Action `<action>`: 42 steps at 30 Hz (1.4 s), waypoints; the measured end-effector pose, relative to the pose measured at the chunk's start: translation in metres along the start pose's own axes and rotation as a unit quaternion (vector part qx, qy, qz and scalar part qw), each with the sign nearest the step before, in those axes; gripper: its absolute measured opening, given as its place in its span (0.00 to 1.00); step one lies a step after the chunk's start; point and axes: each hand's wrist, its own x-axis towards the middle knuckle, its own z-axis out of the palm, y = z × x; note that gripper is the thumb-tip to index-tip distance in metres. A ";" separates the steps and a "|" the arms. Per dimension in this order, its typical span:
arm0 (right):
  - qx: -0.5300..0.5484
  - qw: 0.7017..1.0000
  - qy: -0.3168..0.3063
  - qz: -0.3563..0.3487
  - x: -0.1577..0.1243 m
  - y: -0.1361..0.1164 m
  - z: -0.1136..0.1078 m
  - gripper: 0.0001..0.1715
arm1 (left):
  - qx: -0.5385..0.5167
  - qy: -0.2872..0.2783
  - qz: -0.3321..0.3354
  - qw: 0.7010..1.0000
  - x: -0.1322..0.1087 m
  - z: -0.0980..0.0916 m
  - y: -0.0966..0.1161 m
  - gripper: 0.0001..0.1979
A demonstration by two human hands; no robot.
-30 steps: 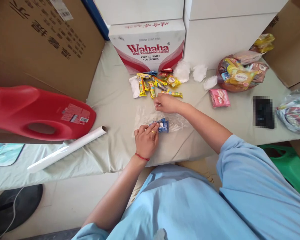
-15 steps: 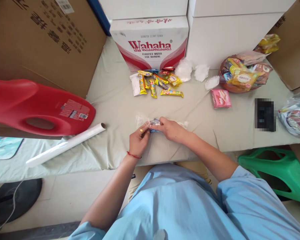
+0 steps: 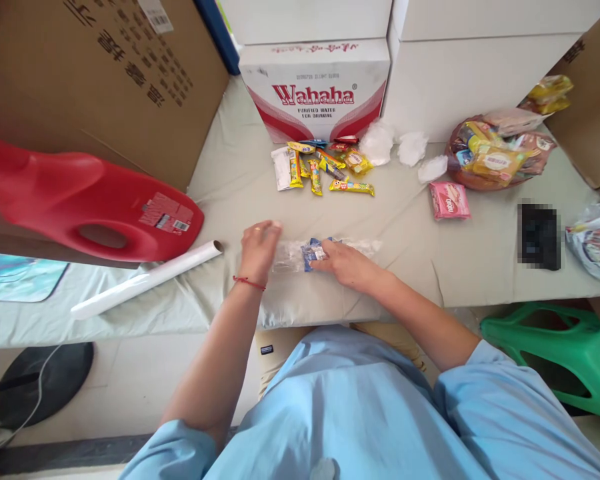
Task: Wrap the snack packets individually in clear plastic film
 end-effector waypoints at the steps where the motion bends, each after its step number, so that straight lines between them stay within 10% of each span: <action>1: 0.002 1.000 0.001 0.005 0.000 0.001 0.000 0.16 | 0.045 -0.042 0.011 0.998 -0.002 0.000 0.001 0.19; 6: 0.021 0.998 0.012 -0.066 -0.007 0.009 -0.008 0.16 | 0.151 -0.120 0.075 0.978 -0.025 -0.015 -0.008 0.10; 12: 0.061 0.983 0.024 -0.174 -0.014 0.020 -0.011 0.18 | -0.048 -0.118 -0.033 0.991 -0.054 -0.034 0.007 0.09; 16: 0.029 0.985 0.034 -0.169 -0.014 0.014 -0.008 0.16 | -0.144 -0.116 -0.020 0.983 -0.069 -0.007 0.037 0.08; 22: 0.049 0.987 0.028 -0.148 -0.031 0.013 -0.015 0.15 | 0.005 -0.155 0.161 0.975 -0.085 0.034 0.047 0.16; 26: 0.117 0.985 0.117 -0.055 -0.045 0.025 -0.017 0.18 | 0.118 -0.150 0.253 0.948 -0.099 0.043 0.041 0.25; 31: -0.065 0.937 0.311 0.147 -0.045 0.042 -0.002 0.24 | 0.245 -0.138 0.267 0.922 -0.106 0.048 0.041 0.28; 42: -0.012 0.971 0.178 0.161 -0.024 -0.007 -0.037 0.09 | 0.317 -0.151 0.281 0.893 -0.110 0.042 0.043 0.26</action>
